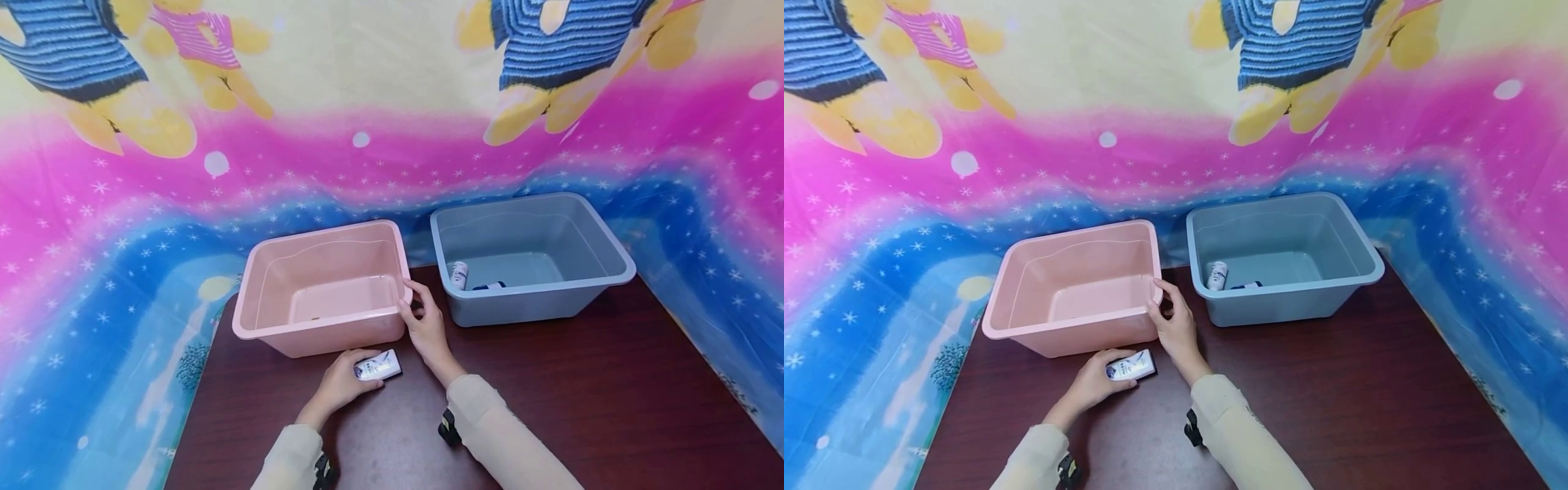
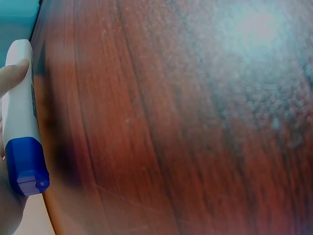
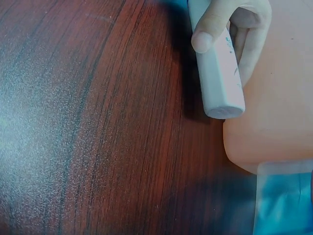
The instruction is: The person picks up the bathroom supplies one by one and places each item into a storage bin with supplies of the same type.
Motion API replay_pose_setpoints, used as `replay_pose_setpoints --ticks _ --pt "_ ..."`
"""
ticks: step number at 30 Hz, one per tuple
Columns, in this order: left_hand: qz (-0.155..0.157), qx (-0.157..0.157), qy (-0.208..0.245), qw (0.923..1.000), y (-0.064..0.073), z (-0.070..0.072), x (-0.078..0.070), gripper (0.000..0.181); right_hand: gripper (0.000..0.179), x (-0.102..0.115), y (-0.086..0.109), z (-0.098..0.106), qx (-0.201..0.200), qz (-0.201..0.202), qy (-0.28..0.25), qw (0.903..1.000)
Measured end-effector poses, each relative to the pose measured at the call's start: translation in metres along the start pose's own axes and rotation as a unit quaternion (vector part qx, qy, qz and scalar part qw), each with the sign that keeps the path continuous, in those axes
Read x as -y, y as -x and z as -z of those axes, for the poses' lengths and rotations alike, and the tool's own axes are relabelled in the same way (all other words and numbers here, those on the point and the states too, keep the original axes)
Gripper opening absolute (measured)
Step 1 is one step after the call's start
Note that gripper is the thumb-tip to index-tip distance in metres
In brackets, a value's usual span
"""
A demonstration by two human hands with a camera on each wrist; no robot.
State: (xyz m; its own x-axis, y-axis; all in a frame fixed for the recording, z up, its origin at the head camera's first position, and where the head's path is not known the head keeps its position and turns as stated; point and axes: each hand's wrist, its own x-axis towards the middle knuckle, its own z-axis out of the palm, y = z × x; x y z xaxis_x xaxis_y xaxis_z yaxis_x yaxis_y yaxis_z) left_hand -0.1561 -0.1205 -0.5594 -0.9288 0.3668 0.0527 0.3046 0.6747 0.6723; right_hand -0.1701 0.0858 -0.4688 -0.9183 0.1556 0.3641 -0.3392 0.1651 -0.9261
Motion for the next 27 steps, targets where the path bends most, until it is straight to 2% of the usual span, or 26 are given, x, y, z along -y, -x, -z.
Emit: replay_pose_setpoints --ticks 7,17,22,27 --pt "0.007 -0.009 -0.002 0.9999 0.002 0.003 -0.003 0.057 0.041 0.000 0.000 0.000 0.000 0.000 -0.001 1.0000" --pt "-0.001 -0.023 -0.002 0.9997 0.007 0.008 -0.012 0.057 0.041 0.000 0.001 0.000 -0.003 0.004 -0.002 1.0000" --pt "0.008 -0.040 -0.002 0.9992 0.009 0.011 -0.016 0.055 0.041 0.000 0.001 0.000 -0.003 0.001 -0.003 1.0000" --pt "0.021 -0.044 -0.002 0.9988 0.012 0.015 -0.018 0.055 0.041 0.000 0.001 0.000 -0.005 0.003 -0.003 1.0000"
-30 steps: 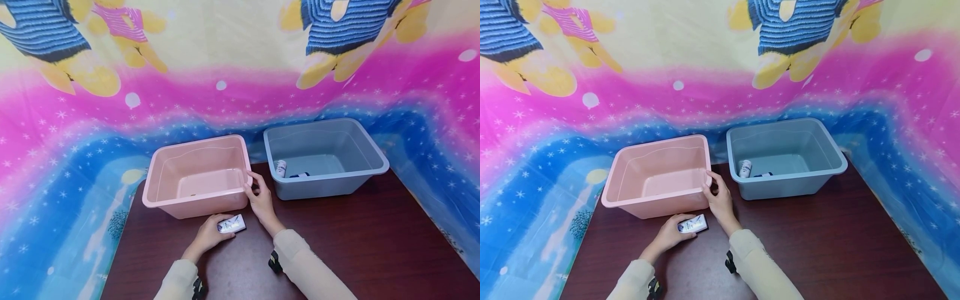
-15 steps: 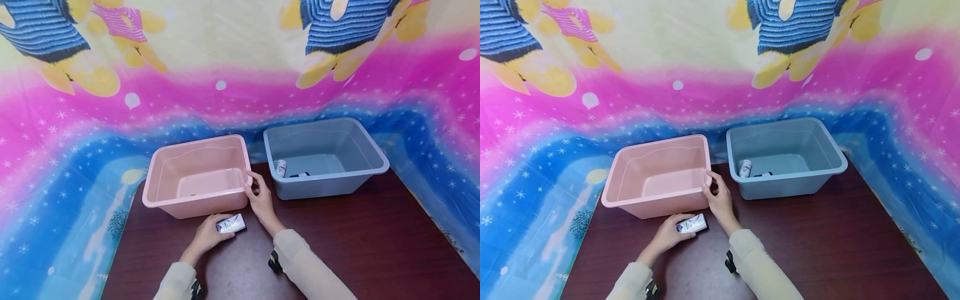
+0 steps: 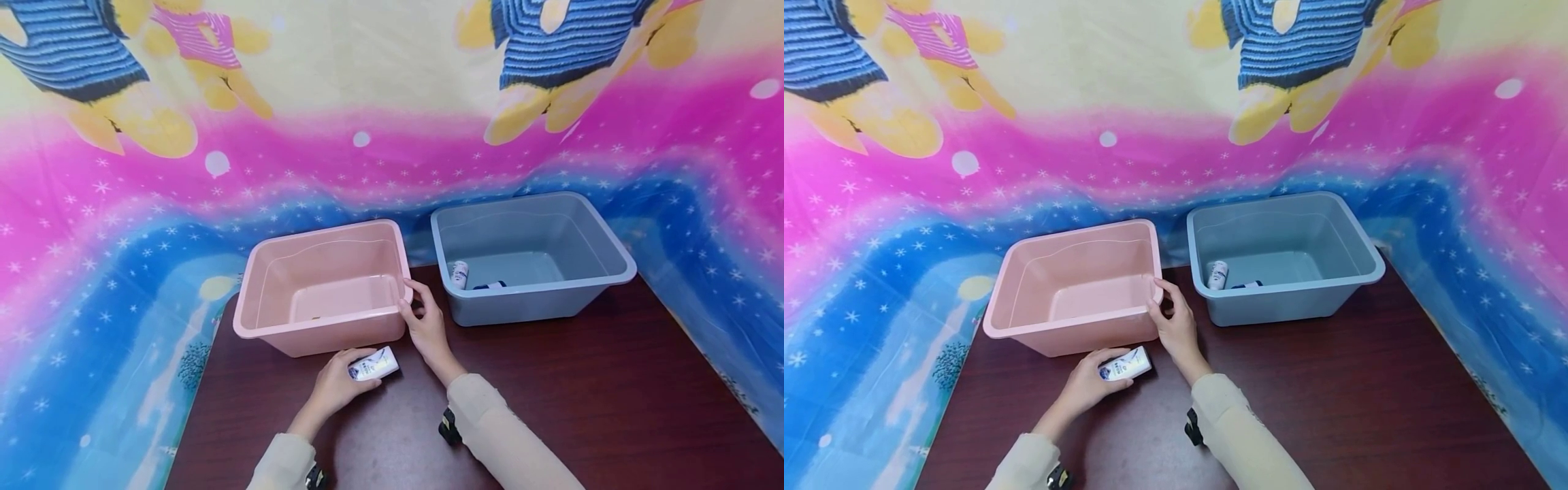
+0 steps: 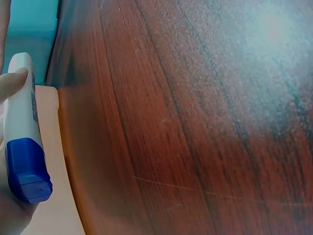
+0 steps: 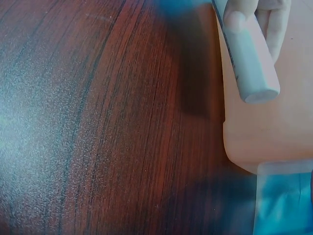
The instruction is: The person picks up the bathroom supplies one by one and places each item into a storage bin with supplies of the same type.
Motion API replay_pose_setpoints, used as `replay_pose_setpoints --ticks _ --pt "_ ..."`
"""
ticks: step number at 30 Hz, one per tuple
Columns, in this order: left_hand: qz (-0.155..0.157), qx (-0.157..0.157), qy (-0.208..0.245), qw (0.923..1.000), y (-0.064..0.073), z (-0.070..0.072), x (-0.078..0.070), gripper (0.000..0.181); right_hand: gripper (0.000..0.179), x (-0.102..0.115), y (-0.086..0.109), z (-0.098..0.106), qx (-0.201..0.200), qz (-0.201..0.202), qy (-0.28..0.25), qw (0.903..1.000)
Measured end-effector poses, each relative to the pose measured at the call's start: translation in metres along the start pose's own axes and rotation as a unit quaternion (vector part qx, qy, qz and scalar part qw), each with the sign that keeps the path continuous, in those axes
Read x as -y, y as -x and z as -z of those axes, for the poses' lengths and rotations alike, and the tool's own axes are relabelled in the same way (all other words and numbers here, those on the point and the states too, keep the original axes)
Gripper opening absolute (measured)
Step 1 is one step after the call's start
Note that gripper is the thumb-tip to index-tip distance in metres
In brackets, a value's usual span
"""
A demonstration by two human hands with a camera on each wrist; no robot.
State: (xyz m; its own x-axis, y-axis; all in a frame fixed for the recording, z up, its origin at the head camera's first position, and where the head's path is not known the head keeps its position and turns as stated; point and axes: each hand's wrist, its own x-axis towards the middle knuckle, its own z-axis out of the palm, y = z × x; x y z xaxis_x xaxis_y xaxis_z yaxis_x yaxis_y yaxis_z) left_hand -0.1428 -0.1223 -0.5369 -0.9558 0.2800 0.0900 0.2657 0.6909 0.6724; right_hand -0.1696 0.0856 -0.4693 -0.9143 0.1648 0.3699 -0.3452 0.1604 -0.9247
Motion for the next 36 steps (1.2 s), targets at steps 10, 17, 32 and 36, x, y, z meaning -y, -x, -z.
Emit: replay_pose_setpoints --ticks 10,17,32,36 --pt "0.000 -0.017 0.010 0.9998 0.005 0.007 -0.006 0.054 0.040 0.000 0.000 0.001 0.001 0.002 -0.002 1.0000" --pt "0.012 -0.010 0.006 0.9999 0.008 0.012 -0.012 0.056 0.040 0.001 0.000 0.000 0.001 -0.003 0.000 1.0000" --pt "0.014 -0.017 0.019 0.9996 0.013 0.020 -0.023 0.055 0.041 0.001 0.001 0.000 0.002 -0.003 -0.007 1.0000" --pt "0.008 -0.020 0.021 0.9995 0.014 0.022 -0.026 0.056 0.041 0.002 0.001 0.000 0.001 -0.005 -0.003 1.0000"
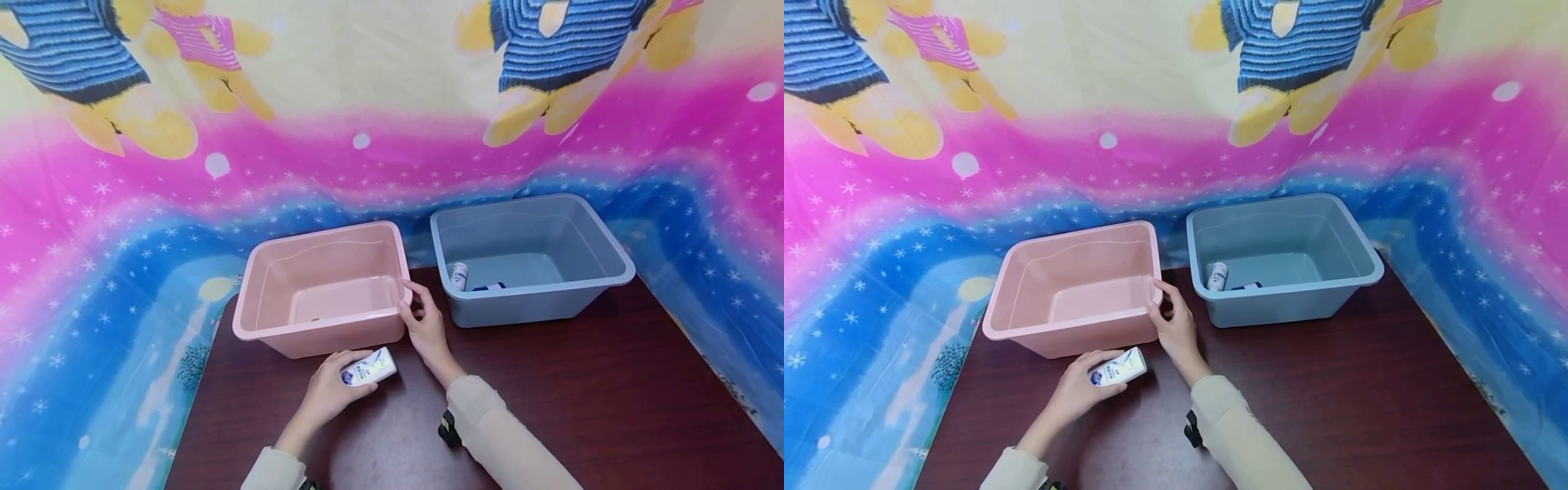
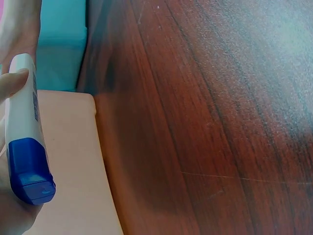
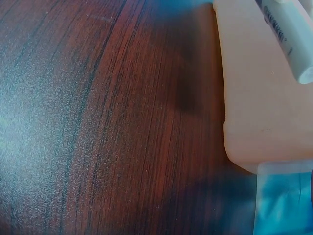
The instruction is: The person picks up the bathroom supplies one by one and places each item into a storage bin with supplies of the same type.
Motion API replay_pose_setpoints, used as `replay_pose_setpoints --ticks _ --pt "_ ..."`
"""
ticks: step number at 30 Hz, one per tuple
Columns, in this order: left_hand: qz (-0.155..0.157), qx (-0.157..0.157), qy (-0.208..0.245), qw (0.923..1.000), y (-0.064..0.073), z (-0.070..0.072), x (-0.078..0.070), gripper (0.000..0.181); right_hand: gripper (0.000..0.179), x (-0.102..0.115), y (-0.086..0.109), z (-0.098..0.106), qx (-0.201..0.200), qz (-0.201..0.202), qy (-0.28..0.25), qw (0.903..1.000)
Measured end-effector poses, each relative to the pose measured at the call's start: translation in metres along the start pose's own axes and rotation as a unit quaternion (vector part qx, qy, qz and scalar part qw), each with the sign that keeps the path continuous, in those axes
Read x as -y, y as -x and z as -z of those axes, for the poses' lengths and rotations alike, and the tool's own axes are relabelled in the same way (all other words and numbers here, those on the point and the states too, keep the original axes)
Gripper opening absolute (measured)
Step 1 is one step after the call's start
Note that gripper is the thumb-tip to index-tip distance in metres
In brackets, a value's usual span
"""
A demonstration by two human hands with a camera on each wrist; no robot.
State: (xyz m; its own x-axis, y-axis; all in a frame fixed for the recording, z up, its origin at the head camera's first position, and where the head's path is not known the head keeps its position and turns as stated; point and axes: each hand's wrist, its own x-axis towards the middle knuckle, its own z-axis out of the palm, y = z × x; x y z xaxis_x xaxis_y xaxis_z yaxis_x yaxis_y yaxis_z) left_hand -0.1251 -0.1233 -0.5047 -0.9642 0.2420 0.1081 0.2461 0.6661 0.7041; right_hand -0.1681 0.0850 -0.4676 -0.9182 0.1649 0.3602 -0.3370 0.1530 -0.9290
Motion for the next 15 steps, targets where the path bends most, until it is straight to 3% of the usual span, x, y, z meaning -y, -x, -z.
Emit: replay_pose_setpoints --ticks 9,15 --pt "-0.010 -0.013 0.002 0.9999 0.003 0.006 -0.007 0.057 0.041 0.001 0.001 0.000 -0.004 -0.005 0.008 0.9999" --pt "-0.033 -0.022 -0.005 0.9992 0.002 0.010 -0.015 0.058 0.040 0.001 0.000 0.000 -0.003 -0.008 0.010 0.9999"
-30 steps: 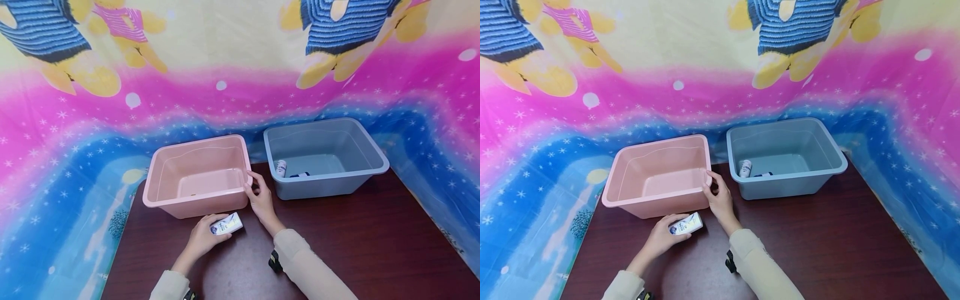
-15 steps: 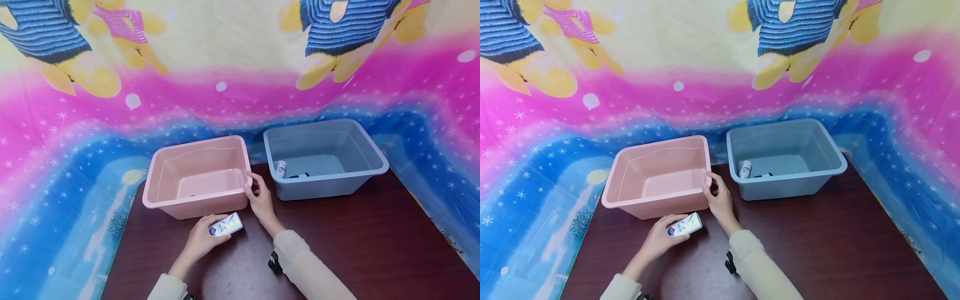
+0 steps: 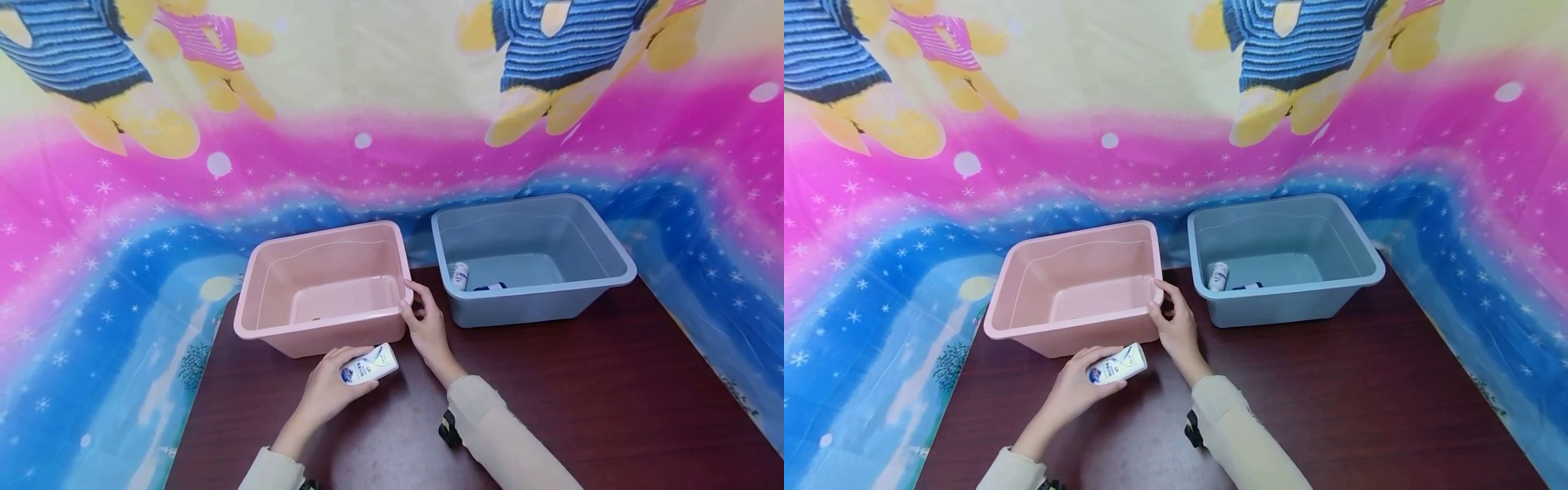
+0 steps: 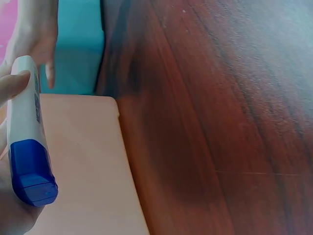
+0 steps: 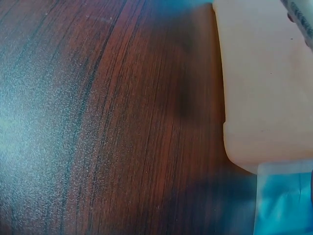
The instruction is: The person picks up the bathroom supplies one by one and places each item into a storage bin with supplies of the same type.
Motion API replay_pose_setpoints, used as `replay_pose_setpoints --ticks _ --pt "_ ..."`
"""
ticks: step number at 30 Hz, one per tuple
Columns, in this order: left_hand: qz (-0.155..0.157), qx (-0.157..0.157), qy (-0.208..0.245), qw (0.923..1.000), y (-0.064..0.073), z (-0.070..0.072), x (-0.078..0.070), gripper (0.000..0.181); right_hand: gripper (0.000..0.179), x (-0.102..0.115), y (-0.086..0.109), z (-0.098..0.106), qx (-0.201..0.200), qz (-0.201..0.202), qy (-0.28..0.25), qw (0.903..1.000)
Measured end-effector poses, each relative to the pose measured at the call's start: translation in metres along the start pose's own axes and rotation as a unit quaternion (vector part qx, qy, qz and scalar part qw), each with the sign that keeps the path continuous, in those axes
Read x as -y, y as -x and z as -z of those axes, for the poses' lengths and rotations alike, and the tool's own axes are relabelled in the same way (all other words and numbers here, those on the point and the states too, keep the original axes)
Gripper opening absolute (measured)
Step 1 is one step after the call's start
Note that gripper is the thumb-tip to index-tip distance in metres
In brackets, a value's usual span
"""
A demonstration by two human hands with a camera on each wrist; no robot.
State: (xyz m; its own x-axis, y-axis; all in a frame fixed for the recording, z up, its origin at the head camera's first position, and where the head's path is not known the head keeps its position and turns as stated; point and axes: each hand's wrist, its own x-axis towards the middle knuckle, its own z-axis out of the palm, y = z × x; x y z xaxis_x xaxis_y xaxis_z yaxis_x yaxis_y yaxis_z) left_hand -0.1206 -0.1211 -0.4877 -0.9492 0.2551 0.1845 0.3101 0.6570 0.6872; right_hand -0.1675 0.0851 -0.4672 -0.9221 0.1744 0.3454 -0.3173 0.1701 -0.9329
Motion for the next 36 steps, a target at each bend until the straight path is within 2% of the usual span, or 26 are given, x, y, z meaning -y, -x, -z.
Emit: replay_pose_setpoints --ticks 7,22,36 --pt "-0.025 -0.001 -0.020 0.9995 0.000 0.005 -0.009 0.057 0.040 0.000 0.000 0.000 0.002 -0.003 0.002 1.0000" --pt "-0.082 -0.015 -0.058 0.9948 0.000 0.029 -0.025 0.060 0.040 -0.001 0.000 -0.001 -0.005 0.001 0.002 1.0000" --pt "-0.087 -0.030 -0.054 0.9943 -0.002 0.050 -0.033 0.061 0.040 0.000 0.001 -0.001 -0.004 -0.002 0.002 1.0000"
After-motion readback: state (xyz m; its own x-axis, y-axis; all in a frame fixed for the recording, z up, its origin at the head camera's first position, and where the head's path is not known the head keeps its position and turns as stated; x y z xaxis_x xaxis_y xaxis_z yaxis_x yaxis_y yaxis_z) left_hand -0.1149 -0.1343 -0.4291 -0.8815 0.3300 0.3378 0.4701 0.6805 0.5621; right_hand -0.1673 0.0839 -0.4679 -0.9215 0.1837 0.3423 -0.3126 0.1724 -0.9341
